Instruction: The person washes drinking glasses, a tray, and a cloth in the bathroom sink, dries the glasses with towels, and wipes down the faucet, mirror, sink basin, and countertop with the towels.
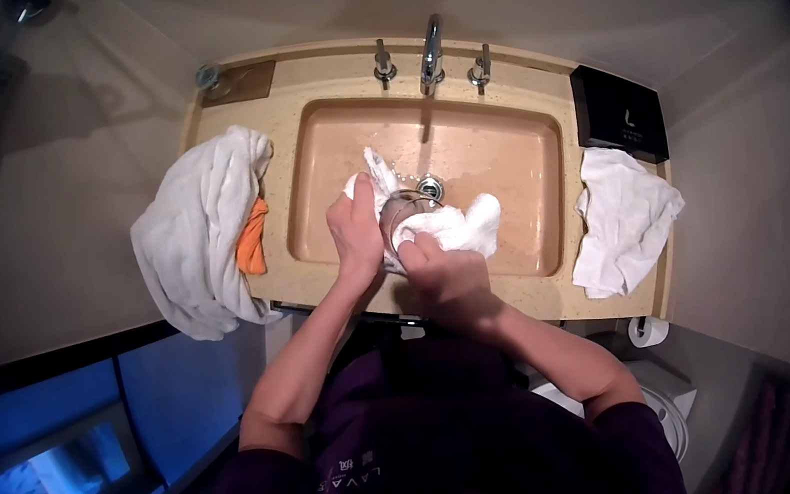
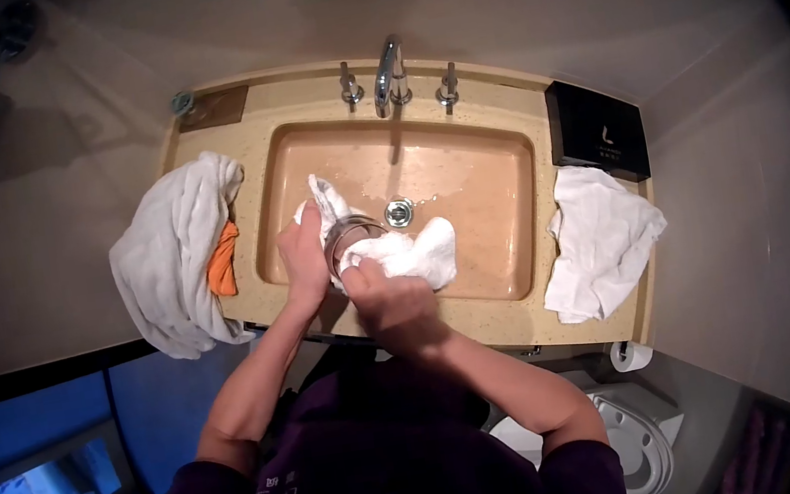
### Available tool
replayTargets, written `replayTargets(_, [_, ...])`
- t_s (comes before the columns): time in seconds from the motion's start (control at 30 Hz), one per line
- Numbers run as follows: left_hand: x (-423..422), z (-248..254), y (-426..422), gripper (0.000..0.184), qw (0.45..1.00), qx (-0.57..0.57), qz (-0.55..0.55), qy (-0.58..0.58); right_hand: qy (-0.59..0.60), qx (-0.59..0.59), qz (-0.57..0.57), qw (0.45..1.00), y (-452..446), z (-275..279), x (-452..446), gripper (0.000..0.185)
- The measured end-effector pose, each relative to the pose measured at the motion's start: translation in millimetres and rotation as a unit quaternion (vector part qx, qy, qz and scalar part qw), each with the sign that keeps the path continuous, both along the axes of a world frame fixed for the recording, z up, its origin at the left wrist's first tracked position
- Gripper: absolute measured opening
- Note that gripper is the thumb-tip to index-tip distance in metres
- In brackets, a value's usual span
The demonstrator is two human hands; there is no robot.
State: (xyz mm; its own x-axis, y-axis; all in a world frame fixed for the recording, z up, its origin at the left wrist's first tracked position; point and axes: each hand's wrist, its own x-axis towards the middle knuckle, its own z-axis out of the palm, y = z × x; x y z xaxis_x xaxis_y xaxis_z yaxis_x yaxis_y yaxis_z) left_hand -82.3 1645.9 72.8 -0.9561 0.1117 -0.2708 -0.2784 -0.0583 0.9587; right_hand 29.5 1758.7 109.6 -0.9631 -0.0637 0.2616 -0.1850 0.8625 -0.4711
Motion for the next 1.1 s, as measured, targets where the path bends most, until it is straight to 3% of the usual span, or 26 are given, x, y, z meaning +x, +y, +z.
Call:
replayTargets(0.03, [-3.6, 2.5, -4.7, 0.041, 0.978, -0.172, -0.012, 0.117, 0.003, 0.000, 0.002, 1.000, 1.8, 1.4, -1.9, 0.004])
replayTargets(0.17, [-8.8, 7.3, -8.8, 0.046, 0.961, -0.236, 0.025, 0.142, 0.029, 0.007, 0.015, 0.999, 6.2, 7.3, -4.8, 0.008])
replayTargets(0.23, [-8.8, 16.2, -8.1, 0.050, 0.936, -0.266, 0.074, 0.217, 0.031, -0.001, 0.015, 0.999, 8.8, 7.9, -6.3, 0.010])
replayTargets(0.27, [-10.4, 14.9, -11.7, 0.050, 0.936, -0.267, 0.076, 0.217, 0.061, -0.069, -0.019, 0.996, 10.0, 7.9, -7.9, 0.014])
replayTargets(0.33, [-15.0, 8.6, -22.8, 0.047, 0.980, -0.175, 0.071, 0.061, 0.091, -0.139, -0.051, 0.985, 13.3, 4.6, -12.3, 0.019])
replayTargets(0.37, [-16.6, 3.8, -20.8, 0.040, 0.990, 0.102, 0.073, -0.061, 0.033, -0.363, -0.086, 0.927, 17.5, -1.6, -14.7, 0.023])
replayTargets(0.4, [-17.4, 14.0, -15.8, 0.040, 0.990, 0.102, 0.078, -0.059, -0.027, -0.566, -0.116, 0.816, 19.4, -5.0, -17.4, 0.027])
replayTargets(0.47, [-15.3, 42.5, -4.4, 0.033, 0.900, 0.351, -0.027, -0.257, -0.005, -0.537, -0.130, 0.834, 9.8, -0.6, -21.4, 0.020])
replayTargets(0.53, [-15.6, 9.0, -7.2, 0.038, 0.871, 0.418, -0.075, -0.245, 0.155, -0.268, -0.038, 0.950, 6.6, -15.8, -31.1, 0.019])
replayTargets(0.6, [-9.1, 7.9, -8.9, 0.039, 0.912, 0.342, -0.065, -0.216, 0.162, -0.222, -0.026, 0.961, 8.2, -24.6, -29.5, 0.017])
replayTargets(0.67, [-8.9, 1.6, -4.6, 0.038, 0.911, 0.340, -0.030, -0.231, 0.173, -0.079, 0.000, 0.982, 9.2, -26.8, -27.7, 0.014])
replayTargets(0.73, [1.0, 11.6, -2.6, 0.038, 0.908, 0.337, 0.010, -0.250, 0.175, -0.064, -0.003, 0.982, 10.3, -26.4, -27.4, 0.013])
replayTargets(0.8, [18.6, 32.1, -6.0, 0.034, 0.926, 0.249, 0.081, -0.272, 0.148, -0.046, -0.029, 0.988, 12.7, -30.2, -29.7, 0.015])
replayTargets(0.83, [31.7, 40.4, -12.5, 0.034, 0.961, 0.200, 0.043, -0.188, 0.146, -0.109, -0.064, 0.981, 13.5, -37.7, -32.8, 0.013])
replayTargets(0.87, [40.4, 43.4, -22.2, 0.034, 0.961, 0.199, 0.046, -0.189, 0.144, -0.111, -0.063, 0.981, 19.1, -40.6, -32.3, 0.013])
replayTargets(0.93, [45.2, 48.0, -44.2, 0.033, 0.966, 0.015, -0.120, -0.229, 0.056, -0.404, -0.115, 0.906, 36.0, -36.0, -35.3, 0.010])
replayTargets(0.97, [45.7, 49.9, -51.0, 0.036, 0.941, -0.131, -0.227, -0.214, -0.068, -0.591, -0.151, 0.790, 43.1, -28.4, -32.3, 0.017])
replayTargets(1.0, [42.3, 52.2, -56.3, 0.036, 0.942, -0.131, -0.224, -0.214, -0.069, -0.591, -0.149, 0.790, 49.1, -16.3, -31.0, 0.017])
replayTargets(1.07, [26.7, 58.7, -65.8, 0.040, 0.947, -0.160, -0.252, -0.122, -0.166, -0.749, -0.136, 0.627, 58.1, 5.5, -30.0, 0.022])
replayTargets(1.1, [19.2, 62.3, -70.0, 0.044, 0.945, -0.175, -0.266, -0.078, -0.185, -0.778, -0.110, 0.591, 59.9, 9.2, -29.0, 0.027])
